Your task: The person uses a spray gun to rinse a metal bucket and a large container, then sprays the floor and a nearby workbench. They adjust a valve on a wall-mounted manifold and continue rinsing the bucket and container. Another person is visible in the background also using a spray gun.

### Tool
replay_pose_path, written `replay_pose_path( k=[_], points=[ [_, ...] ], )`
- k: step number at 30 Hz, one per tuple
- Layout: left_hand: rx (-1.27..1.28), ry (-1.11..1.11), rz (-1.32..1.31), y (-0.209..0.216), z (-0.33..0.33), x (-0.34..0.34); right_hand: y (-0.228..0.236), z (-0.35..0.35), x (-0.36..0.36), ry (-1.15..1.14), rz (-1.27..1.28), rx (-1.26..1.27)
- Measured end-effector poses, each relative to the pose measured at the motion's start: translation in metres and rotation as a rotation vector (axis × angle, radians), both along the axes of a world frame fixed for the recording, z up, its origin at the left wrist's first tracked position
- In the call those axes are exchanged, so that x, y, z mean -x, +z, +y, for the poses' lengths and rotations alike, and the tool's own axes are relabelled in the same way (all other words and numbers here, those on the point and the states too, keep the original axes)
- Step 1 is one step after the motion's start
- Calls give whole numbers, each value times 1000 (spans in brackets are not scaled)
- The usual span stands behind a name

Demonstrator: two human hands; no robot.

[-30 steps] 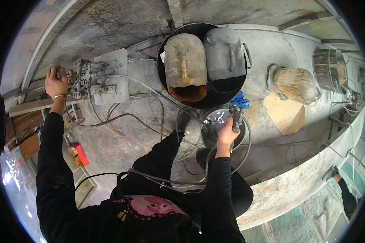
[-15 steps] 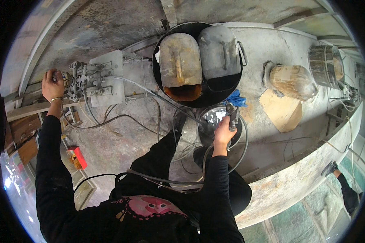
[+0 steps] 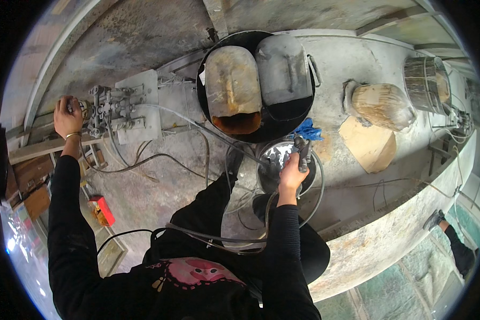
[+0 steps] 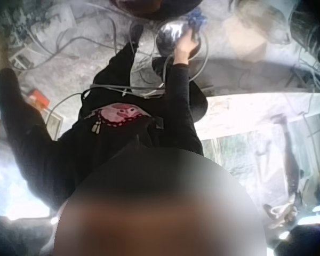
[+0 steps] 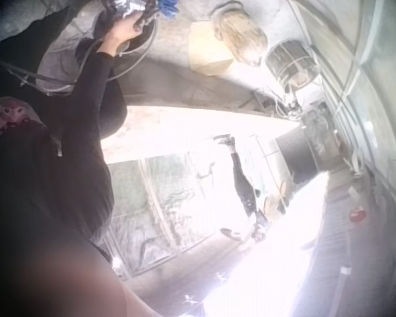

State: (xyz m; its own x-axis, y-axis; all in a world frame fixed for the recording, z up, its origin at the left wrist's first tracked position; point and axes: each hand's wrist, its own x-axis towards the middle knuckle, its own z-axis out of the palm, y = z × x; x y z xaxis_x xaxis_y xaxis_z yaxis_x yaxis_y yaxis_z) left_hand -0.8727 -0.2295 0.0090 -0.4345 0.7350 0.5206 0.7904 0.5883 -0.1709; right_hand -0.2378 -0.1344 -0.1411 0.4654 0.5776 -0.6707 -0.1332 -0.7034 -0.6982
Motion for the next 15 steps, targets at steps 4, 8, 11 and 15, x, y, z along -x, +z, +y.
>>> replay_pose_path(
  k=[4, 8, 11, 15],
  points=[
    [2, 12, -16, -1, 0, 0, 1, 2, 1, -4, 26, 10],
    [-7, 12, -1, -1, -1, 2, 1, 2, 1, 9, 35, 2],
    [0, 6, 0, -1, -1, 3, 0, 1, 1, 10, 31, 8],
    [13, 30, 3, -2, -2, 3, -2, 2, 1, 18, 13, 12]
  ],
)
